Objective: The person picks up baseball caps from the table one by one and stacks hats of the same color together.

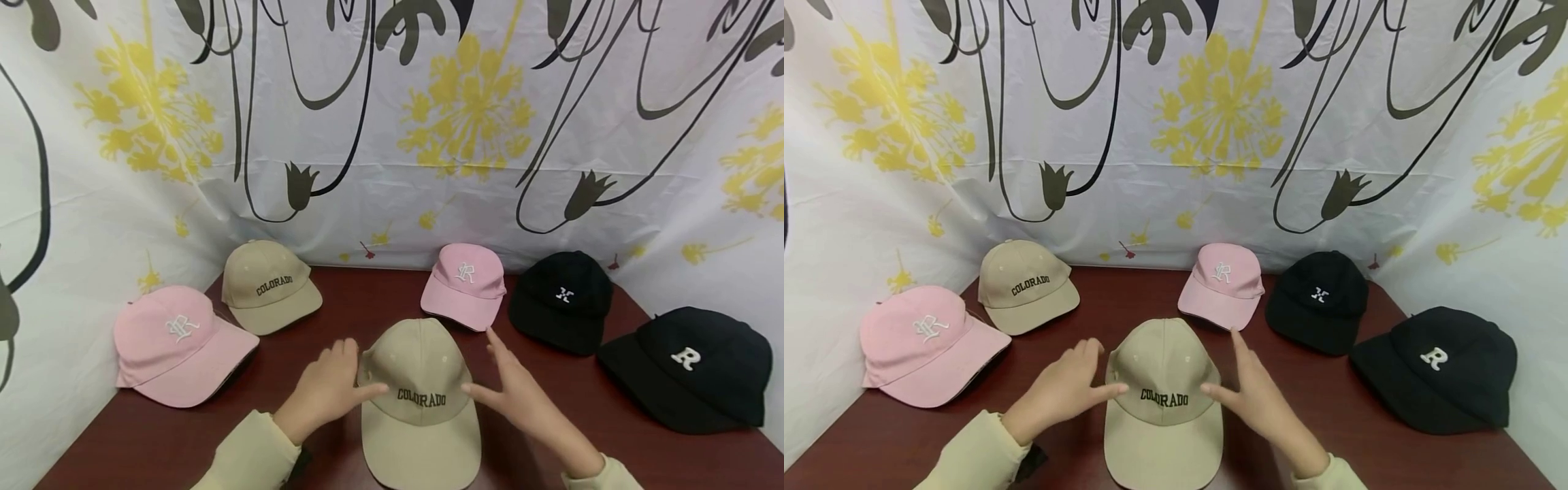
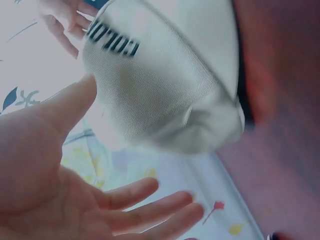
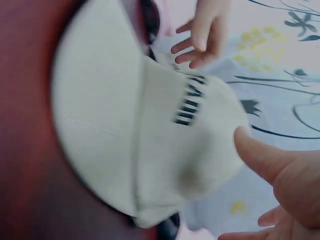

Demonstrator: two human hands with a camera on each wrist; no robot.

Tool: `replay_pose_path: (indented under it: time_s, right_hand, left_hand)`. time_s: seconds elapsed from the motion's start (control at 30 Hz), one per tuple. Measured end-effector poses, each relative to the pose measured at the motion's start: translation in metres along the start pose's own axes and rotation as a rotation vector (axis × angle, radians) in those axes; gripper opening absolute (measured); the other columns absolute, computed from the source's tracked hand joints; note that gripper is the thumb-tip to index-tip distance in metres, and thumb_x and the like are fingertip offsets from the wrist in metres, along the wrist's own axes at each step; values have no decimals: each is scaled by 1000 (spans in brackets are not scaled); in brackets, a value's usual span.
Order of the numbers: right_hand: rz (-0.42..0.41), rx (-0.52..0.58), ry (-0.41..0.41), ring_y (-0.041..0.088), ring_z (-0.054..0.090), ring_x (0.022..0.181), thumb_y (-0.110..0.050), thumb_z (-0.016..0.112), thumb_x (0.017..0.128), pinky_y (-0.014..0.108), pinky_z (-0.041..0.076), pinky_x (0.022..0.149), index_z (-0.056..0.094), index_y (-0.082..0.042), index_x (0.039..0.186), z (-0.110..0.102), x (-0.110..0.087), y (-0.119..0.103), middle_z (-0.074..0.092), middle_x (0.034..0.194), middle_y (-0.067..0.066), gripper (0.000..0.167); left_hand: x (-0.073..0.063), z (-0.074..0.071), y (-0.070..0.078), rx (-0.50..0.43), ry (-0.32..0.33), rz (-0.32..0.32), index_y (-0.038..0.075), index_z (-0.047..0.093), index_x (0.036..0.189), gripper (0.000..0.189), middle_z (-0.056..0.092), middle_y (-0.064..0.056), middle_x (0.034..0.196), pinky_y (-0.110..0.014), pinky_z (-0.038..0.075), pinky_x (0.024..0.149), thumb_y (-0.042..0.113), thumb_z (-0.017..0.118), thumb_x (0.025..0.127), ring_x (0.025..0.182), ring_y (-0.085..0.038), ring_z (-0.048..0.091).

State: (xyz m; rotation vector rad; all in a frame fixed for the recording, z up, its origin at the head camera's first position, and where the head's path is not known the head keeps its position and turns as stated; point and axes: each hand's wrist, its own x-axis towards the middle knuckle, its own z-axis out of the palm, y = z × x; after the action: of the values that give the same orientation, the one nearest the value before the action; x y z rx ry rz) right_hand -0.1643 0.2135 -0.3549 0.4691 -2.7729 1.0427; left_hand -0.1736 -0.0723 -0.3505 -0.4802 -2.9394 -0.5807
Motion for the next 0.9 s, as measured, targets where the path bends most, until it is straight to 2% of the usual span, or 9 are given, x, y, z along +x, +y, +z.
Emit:
replay_pose_path:
  time_s: [0.17,0.27,0.43,0.67,0.8,0.9]
  right_hand:
    - [-44,-7,5,39,34,125,-41,66,83,56,30,96,17,2,144,-11,14,-12,36,136,27,90]
    - [-81,-10,-18,38,31,128,-43,64,84,55,28,98,18,4,143,-11,27,-21,34,138,27,89]
    - [-126,-2,-74,35,26,131,-44,64,83,52,25,101,16,4,144,-7,52,-36,29,142,24,91]
    - [-192,-23,-158,35,21,133,-36,66,84,49,21,104,14,8,142,3,85,-62,23,145,25,90]
    - [-178,-19,-225,32,18,135,-39,65,84,45,20,106,11,6,143,10,99,-76,17,147,23,92]
    - [-134,-25,-276,30,13,136,-45,62,84,43,17,107,7,2,145,16,107,-84,14,148,21,95]
  left_hand:
    - [3,-16,-9,5,140,16,-3,47,113,69,50,-14,98,-43,46,65,51,68,76,87,-32,51]
    - [8,-24,-14,-5,174,13,-4,46,119,70,50,-17,106,-46,46,71,49,67,78,93,-35,51]
    - [15,-32,-23,-25,169,2,-4,44,122,69,49,-19,113,-48,45,75,47,66,80,99,-36,49]
    - [21,-39,-32,-41,145,-34,-6,42,124,69,47,-22,117,-51,43,80,43,65,82,106,-38,46]
    - [22,-41,-38,-54,124,-48,-7,40,127,69,45,-24,120,-51,41,85,41,64,83,110,-39,44]
    - [22,-43,-42,-63,109,-49,-9,39,127,70,44,-26,121,-51,39,87,40,64,84,112,-40,42]
